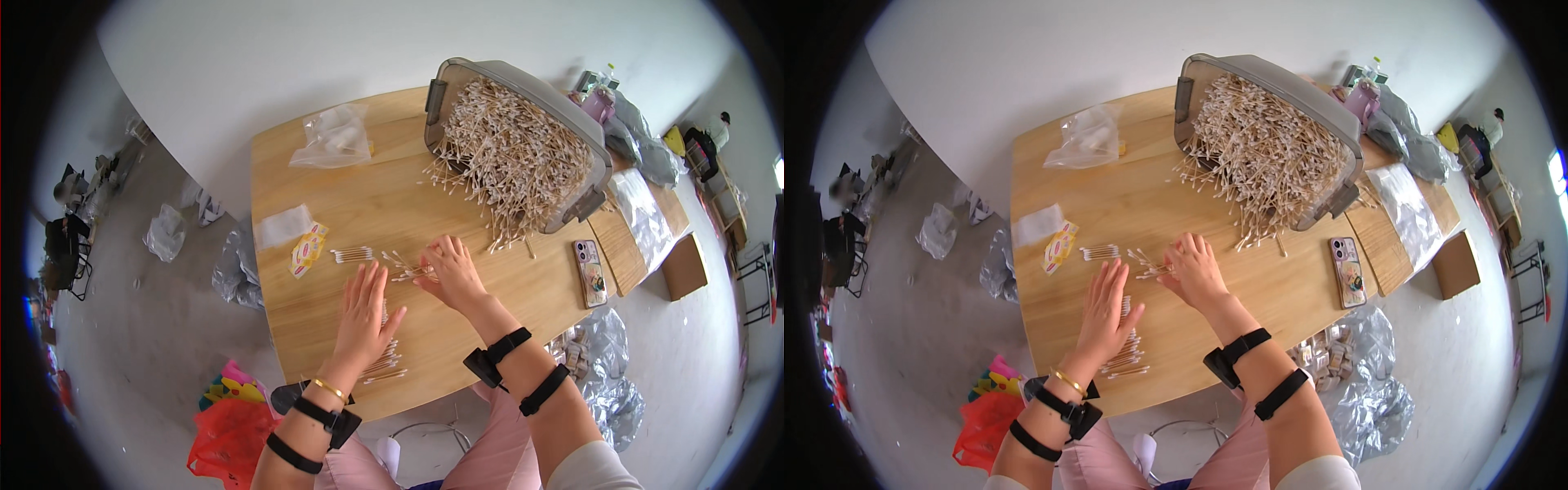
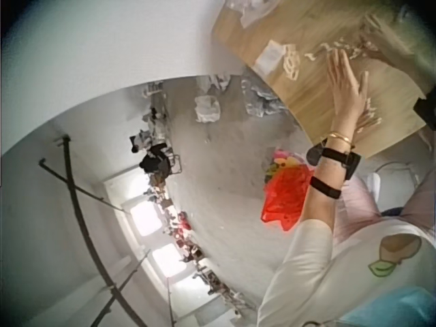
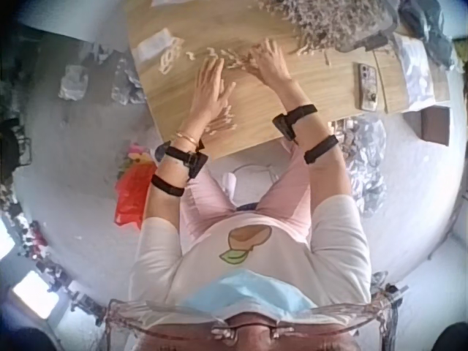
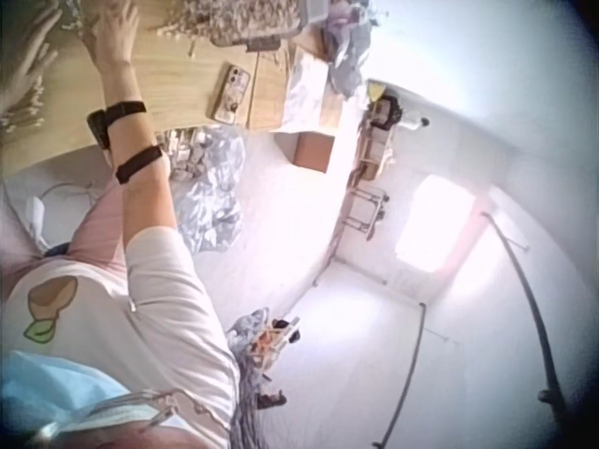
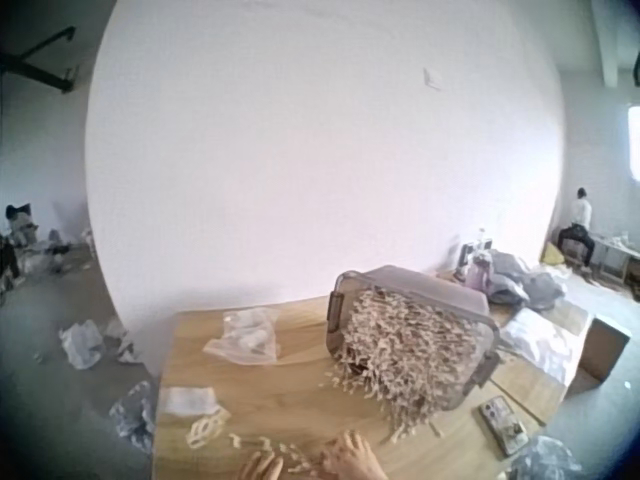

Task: Organizing and packaging individual cotton swabs into small plastic bags.

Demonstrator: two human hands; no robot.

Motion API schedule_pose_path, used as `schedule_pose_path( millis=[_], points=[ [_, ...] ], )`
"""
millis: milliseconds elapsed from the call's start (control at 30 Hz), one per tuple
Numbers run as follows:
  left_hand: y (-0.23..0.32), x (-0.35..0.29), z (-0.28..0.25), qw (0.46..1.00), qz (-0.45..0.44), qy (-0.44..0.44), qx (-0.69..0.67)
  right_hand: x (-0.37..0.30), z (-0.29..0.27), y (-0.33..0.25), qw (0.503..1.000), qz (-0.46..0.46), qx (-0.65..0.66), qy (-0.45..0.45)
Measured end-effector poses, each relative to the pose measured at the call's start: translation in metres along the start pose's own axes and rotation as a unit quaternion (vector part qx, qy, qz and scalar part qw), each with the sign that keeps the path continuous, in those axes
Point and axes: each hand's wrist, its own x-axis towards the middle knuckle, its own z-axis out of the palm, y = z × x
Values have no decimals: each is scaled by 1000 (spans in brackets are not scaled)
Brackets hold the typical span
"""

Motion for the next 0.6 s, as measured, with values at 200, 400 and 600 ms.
schedule_pose_path(
  millis=[200, 400, 600],
  points=[
    [-10, 51, 29, 998, 59, -2, 37, -13, 1, 6, 999, 19, 48, -5],
    [-9, 51, 30, 999, 24, -10, 21, -29, -10, 13, 996, 19, 82, -5],
    [-5, 45, 28, 995, -53, 52, 68, -35, -7, 6, 997, 47, 46, 36]
  ],
)
